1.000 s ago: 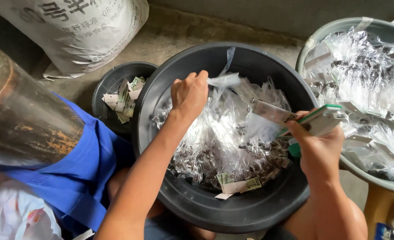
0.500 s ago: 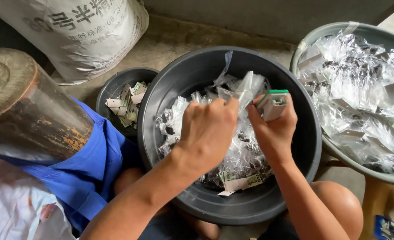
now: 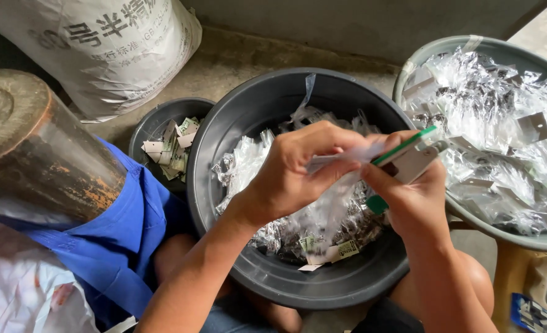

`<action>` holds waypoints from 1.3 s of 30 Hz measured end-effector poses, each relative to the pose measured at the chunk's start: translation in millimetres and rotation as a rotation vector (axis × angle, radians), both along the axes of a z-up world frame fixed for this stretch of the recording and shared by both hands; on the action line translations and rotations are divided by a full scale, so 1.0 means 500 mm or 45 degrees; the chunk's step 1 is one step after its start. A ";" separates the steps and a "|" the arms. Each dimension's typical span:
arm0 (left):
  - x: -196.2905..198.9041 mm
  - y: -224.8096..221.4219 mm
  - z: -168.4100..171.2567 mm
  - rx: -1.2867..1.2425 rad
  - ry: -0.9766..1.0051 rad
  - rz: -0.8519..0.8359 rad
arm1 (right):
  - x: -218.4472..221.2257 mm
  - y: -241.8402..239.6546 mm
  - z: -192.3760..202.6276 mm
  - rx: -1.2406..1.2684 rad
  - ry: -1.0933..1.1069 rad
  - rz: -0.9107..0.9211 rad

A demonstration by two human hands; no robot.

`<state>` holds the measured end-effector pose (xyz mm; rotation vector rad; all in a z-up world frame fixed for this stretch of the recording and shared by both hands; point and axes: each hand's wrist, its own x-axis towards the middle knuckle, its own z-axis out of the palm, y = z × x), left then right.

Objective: Attaching paper headers to small plastic bags containing metal components using a hand stapler.

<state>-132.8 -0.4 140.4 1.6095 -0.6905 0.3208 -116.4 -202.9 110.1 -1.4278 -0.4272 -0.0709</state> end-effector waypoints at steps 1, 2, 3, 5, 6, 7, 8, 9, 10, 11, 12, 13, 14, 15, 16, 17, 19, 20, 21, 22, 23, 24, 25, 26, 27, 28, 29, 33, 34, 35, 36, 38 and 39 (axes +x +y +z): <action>-0.001 0.001 -0.010 0.030 -0.111 -0.011 | 0.002 -0.003 -0.010 0.010 0.038 -0.006; -0.003 0.002 -0.019 0.059 -0.222 -0.023 | 0.003 -0.006 -0.019 0.020 0.076 -0.011; -0.011 0.006 -0.026 0.060 -0.222 -0.022 | 0.001 -0.005 -0.021 0.021 0.076 -0.010; -0.029 0.014 -0.040 0.128 -0.161 -0.007 | -0.003 -0.001 -0.024 0.170 0.205 -0.025; -0.034 0.015 -0.043 0.130 -0.159 -0.006 | -0.003 -0.001 -0.030 0.172 0.207 -0.024; -0.037 0.015 -0.045 0.138 -0.125 0.029 | -0.003 -0.001 -0.036 0.130 0.178 -0.066; -0.041 0.015 -0.048 0.146 -0.092 0.064 | -0.002 0.000 -0.041 0.087 0.149 -0.107; -0.038 0.010 -0.058 0.146 -0.093 0.063 | -0.004 0.004 -0.039 0.088 0.148 -0.109; -0.035 0.006 -0.068 0.126 -0.025 0.106 | -0.006 0.009 -0.036 0.102 0.137 -0.093; -0.034 0.002 -0.078 0.105 0.045 0.153 | -0.008 0.015 -0.034 0.115 0.127 -0.073; -0.031 -0.013 -0.087 0.105 0.045 0.154 | -0.002 0.017 -0.046 0.115 0.127 -0.072; -0.028 -0.028 -0.097 -0.003 0.119 0.265 | 0.004 0.019 -0.059 0.102 0.071 -0.127; -0.026 -0.044 -0.108 -0.112 0.193 0.375 | 0.010 0.021 -0.071 0.088 0.016 -0.182; -0.022 -0.044 -0.115 -0.113 0.194 0.376 | 0.015 0.019 -0.073 0.087 0.017 -0.181; -0.019 -0.044 -0.122 -0.067 0.206 0.459 | 0.020 0.016 -0.074 0.033 -0.014 -0.212; -0.015 -0.046 -0.130 -0.023 0.218 0.540 | 0.024 0.012 -0.076 -0.022 -0.044 -0.245; -0.011 -0.057 -0.152 0.062 0.159 0.604 | 0.020 0.026 -0.035 0.050 -0.101 -0.331; -0.008 -0.063 -0.162 0.150 0.098 0.669 | 0.018 0.033 -0.014 0.124 -0.159 -0.417; -0.009 -0.069 -0.170 0.151 0.097 0.667 | 0.034 0.032 -0.033 0.125 -0.160 -0.420; -0.009 -0.076 -0.178 0.171 0.058 0.655 | 0.050 0.030 -0.051 0.019 -0.191 -0.446; -0.010 -0.083 -0.186 0.189 0.018 0.642 | 0.065 0.028 -0.069 -0.090 -0.222 -0.473; -0.014 -0.090 -0.176 0.188 0.017 0.637 | 0.080 0.025 -0.089 -0.092 -0.223 -0.477; -0.020 -0.097 -0.166 0.216 0.001 0.622 | 0.092 0.022 -0.110 -0.256 -0.264 -0.514; -0.027 -0.103 -0.156 0.244 -0.016 0.607 | 0.105 0.019 -0.131 -0.422 -0.303 -0.549; -0.024 -0.101 -0.158 0.241 -0.020 0.608 | 0.110 0.024 -0.131 -0.423 -0.308 -0.549; -0.021 -0.099 -0.160 0.207 -0.007 0.606 | 0.115 0.030 -0.131 -0.375 -0.240 -0.576; -0.025 -0.094 -0.162 0.180 0.015 0.612 | 0.115 0.039 -0.133 -0.325 -0.162 -0.593; -0.026 -0.081 -0.207 0.160 0.046 0.585 | 0.133 0.018 -0.164 -0.262 -0.073 -0.616; -0.023 -0.081 -0.221 0.084 0.111 0.581 | 0.140 0.009 -0.174 -0.268 -0.021 -0.591; -0.026 -0.083 -0.238 0.007 0.185 0.574 | 0.142 -0.003 -0.187 -0.281 0.038 -0.566; -0.030 -0.079 -0.231 0.005 0.193 0.570 | 0.126 0.001 -0.173 -0.286 0.046 -0.569; -0.029 -0.072 -0.214 -0.133 0.294 0.545 | 0.106 0.010 -0.138 -0.274 0.071 -0.538; -0.027 -0.072 -0.213 -0.135 0.289 0.545 | 0.116 0.002 -0.151 -0.272 0.065 -0.537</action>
